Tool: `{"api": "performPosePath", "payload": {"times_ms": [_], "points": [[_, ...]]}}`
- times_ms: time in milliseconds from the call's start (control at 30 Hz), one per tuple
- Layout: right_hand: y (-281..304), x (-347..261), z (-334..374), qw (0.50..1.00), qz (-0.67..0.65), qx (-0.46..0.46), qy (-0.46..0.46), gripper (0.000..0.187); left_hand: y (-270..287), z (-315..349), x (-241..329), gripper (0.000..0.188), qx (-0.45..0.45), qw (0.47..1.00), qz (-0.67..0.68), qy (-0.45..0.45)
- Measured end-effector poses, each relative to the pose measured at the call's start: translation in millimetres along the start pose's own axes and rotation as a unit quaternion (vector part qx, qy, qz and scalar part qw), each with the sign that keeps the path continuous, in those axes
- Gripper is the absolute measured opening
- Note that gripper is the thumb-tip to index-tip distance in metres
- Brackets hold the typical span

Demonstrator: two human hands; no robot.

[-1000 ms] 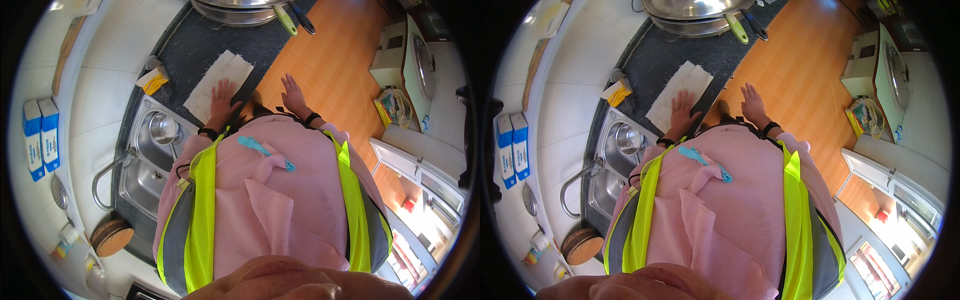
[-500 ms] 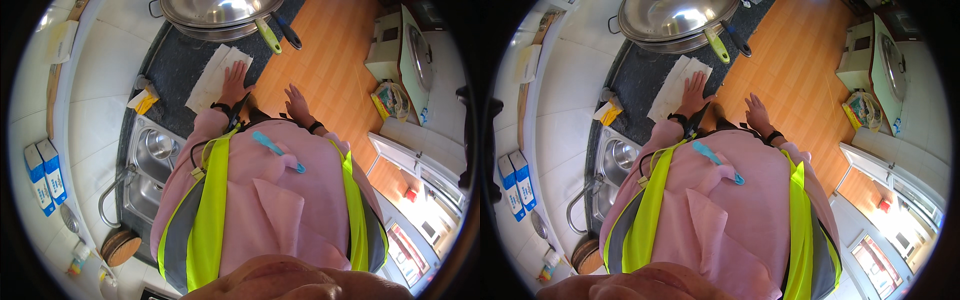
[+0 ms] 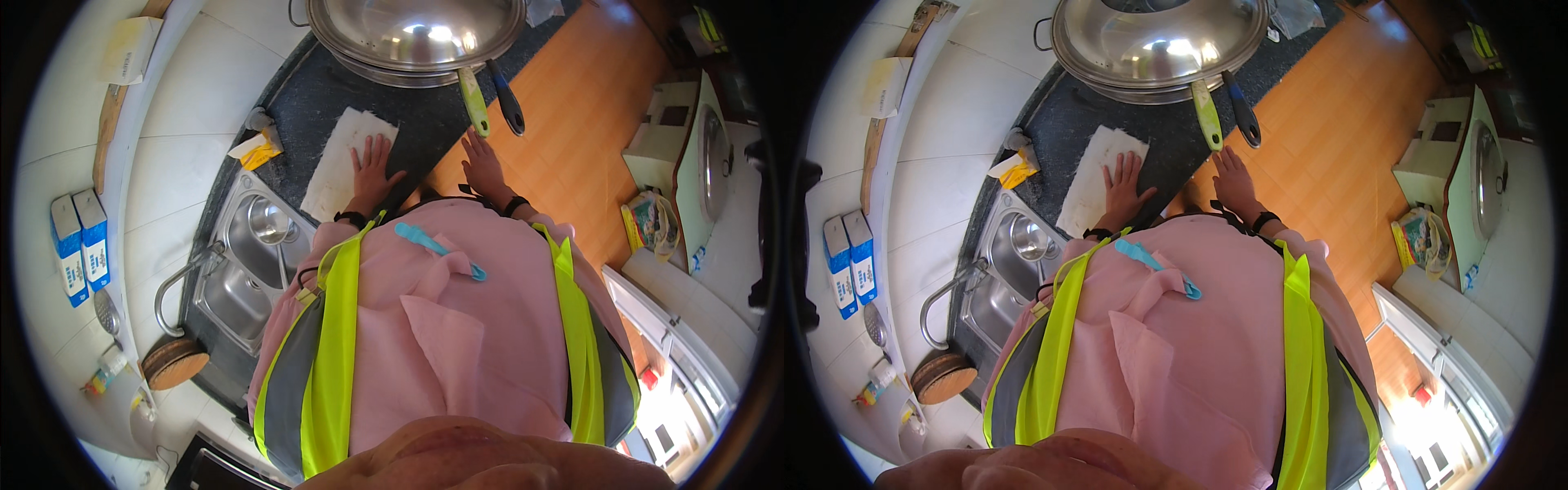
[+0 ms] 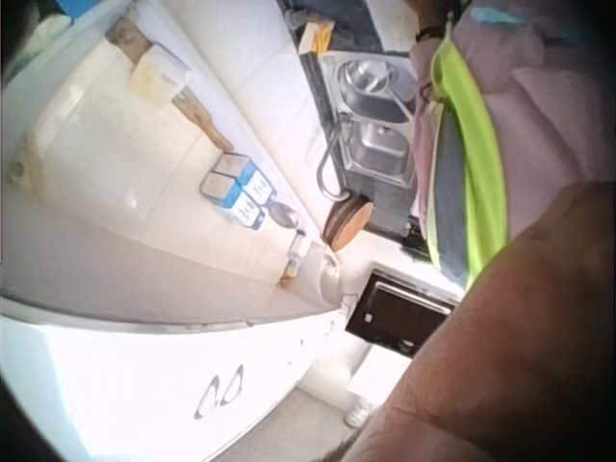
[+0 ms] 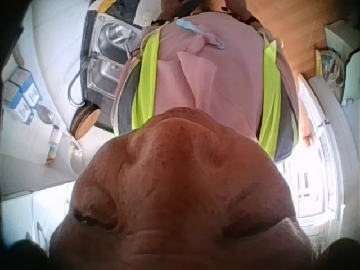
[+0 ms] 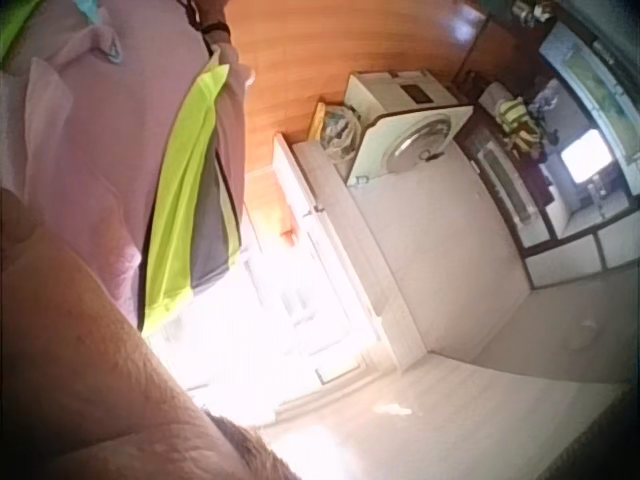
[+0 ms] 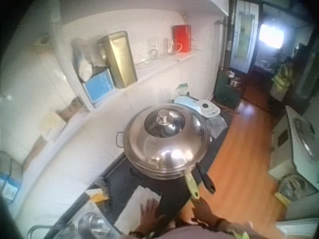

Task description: The person wipes a windowsill and floor area with a cloth, then moves to the kitchen and wipes the countertop around the sink. They handle a small bottle of liquid and use a paper towel to dry the surface.

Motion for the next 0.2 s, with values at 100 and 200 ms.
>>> {"api": "performPosePath", "payload": {"times_ms": [100, 200], "points": [[-10, 4, -19, 0.999, 0.013, -0.046, 0.013, 0.056, 6, 1, -18, 0.092, 0.019, 0.999, -0.009, 0.049], [-17, 25, -34, 0.995, 0.007, -0.098, 0.000, 0.055, 11, -13, -37, 0.090, 0.038, 0.995, -0.021, 0.087]]}}
Point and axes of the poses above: each hand's wrist, its own z-axis away from the middle knuckle, its own y-axis out of the back of the hand, x = y × z, the point moved 3 cm from there along -z, towards the middle knuckle, and after that the axes turned 13 degrees about -y, right-handed, at the moved point
